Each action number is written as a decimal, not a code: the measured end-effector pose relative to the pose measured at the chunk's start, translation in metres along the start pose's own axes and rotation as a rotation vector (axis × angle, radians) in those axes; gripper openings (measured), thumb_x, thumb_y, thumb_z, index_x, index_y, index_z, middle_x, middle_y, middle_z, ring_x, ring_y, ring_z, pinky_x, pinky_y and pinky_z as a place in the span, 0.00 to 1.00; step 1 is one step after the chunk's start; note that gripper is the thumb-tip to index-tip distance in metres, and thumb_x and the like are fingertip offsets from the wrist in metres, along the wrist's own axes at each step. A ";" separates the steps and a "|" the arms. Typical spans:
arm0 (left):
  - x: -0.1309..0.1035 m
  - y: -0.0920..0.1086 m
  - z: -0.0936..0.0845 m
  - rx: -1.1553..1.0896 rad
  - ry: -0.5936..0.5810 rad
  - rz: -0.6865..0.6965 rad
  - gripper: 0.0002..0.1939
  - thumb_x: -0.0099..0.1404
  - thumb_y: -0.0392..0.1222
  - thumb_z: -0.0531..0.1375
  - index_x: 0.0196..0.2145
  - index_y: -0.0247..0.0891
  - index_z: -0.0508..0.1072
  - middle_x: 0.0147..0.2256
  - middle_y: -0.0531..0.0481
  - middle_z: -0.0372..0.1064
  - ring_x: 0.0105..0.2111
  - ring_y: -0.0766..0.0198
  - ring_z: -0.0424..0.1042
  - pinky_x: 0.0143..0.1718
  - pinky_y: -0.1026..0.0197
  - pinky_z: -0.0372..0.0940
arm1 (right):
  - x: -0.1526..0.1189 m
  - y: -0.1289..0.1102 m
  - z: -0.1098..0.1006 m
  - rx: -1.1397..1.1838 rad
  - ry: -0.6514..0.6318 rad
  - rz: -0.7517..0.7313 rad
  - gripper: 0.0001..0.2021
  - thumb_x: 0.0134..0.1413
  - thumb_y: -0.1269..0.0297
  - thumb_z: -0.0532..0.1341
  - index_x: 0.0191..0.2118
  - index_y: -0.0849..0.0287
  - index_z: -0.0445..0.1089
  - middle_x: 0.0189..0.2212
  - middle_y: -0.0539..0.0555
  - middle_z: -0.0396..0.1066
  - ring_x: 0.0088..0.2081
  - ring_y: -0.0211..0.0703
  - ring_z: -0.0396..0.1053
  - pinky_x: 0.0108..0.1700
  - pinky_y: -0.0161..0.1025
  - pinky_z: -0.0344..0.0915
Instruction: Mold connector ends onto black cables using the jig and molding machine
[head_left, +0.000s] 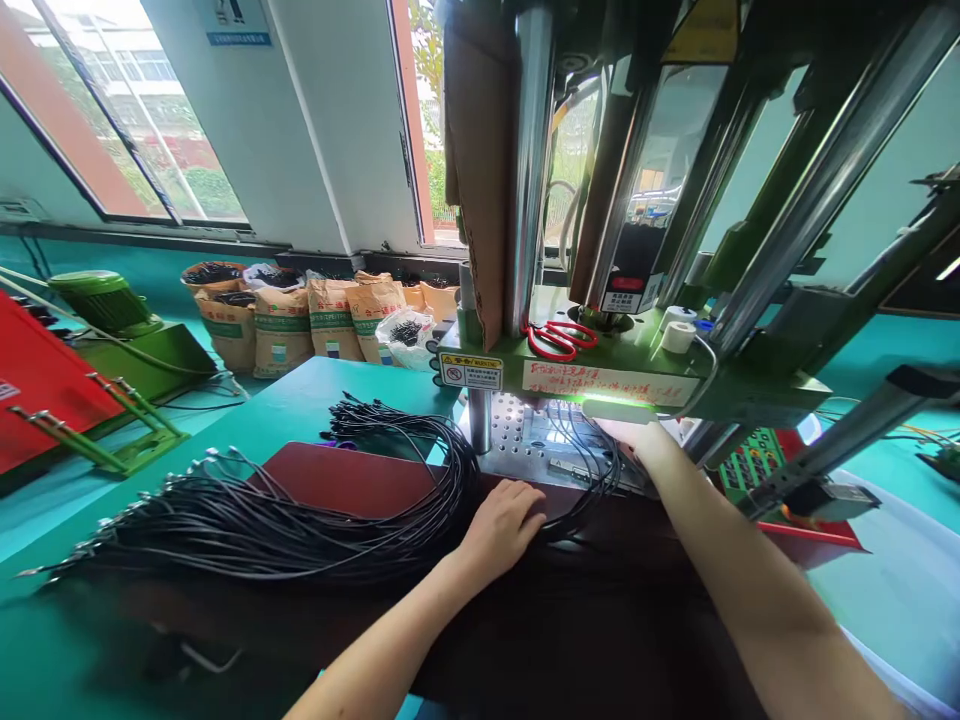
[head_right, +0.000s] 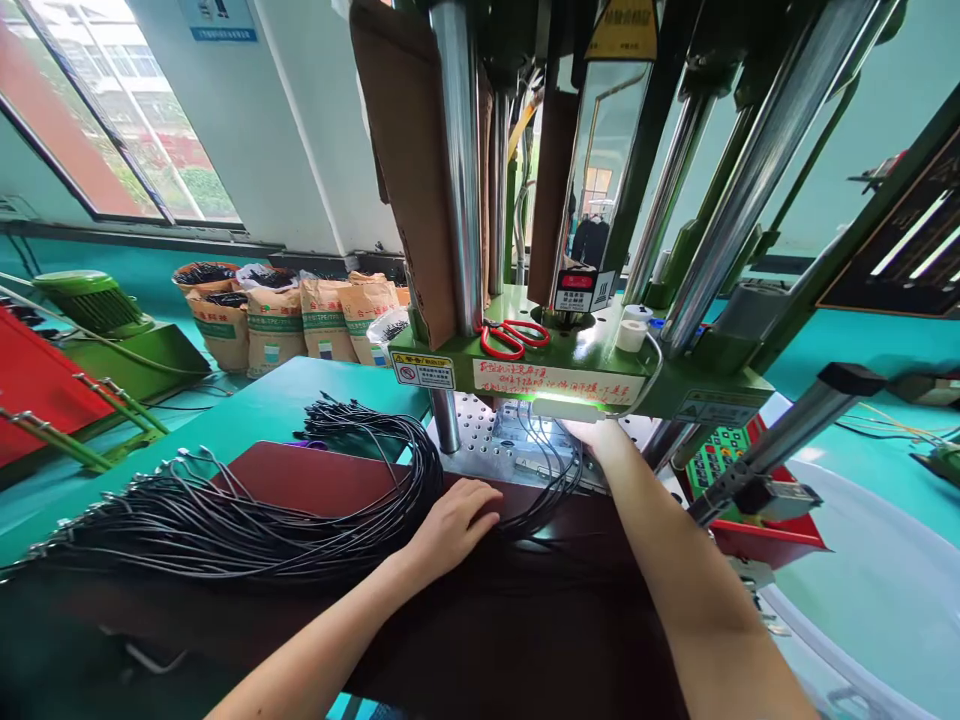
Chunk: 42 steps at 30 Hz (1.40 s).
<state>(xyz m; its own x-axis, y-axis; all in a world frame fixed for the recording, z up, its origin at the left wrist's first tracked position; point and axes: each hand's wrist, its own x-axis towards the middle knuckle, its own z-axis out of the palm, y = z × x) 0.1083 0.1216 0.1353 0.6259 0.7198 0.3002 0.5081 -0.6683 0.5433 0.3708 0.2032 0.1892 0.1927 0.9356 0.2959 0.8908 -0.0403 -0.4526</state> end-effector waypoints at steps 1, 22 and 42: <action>0.006 0.000 0.003 -0.008 0.001 -0.020 0.10 0.61 0.39 0.54 0.40 0.37 0.71 0.38 0.47 0.70 0.40 0.60 0.67 0.43 0.58 0.61 | -0.005 0.003 -0.002 0.035 -0.033 0.024 0.11 0.58 0.60 0.55 0.43 0.61 0.66 0.40 0.54 0.68 0.36 0.39 0.68 0.38 0.41 0.67; 0.079 0.008 0.022 0.223 -0.335 -0.147 0.13 0.57 0.34 0.51 0.36 0.35 0.74 0.37 0.43 0.72 0.39 0.58 0.70 0.41 0.59 0.62 | -0.083 -0.008 0.003 0.414 -0.217 0.206 0.23 0.49 0.64 0.54 0.52 0.68 0.62 0.17 0.46 0.66 0.15 0.33 0.60 0.15 0.30 0.55; 0.060 0.022 0.019 0.462 -0.393 -0.181 0.14 0.57 0.34 0.53 0.42 0.34 0.69 0.38 0.37 0.70 0.37 0.50 0.71 0.34 0.53 0.64 | -0.019 -0.010 0.045 -0.393 -0.089 0.018 0.07 0.57 0.68 0.55 0.38 0.64 0.68 0.40 0.56 0.69 0.41 0.43 0.67 0.45 0.46 0.62</action>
<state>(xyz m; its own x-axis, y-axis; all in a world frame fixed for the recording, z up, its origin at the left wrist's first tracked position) 0.1681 0.1469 0.1507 0.6317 0.7654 -0.1229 0.7746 -0.6172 0.1379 0.3399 0.2017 0.1505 0.1889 0.9594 0.2094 0.9804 -0.1721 -0.0959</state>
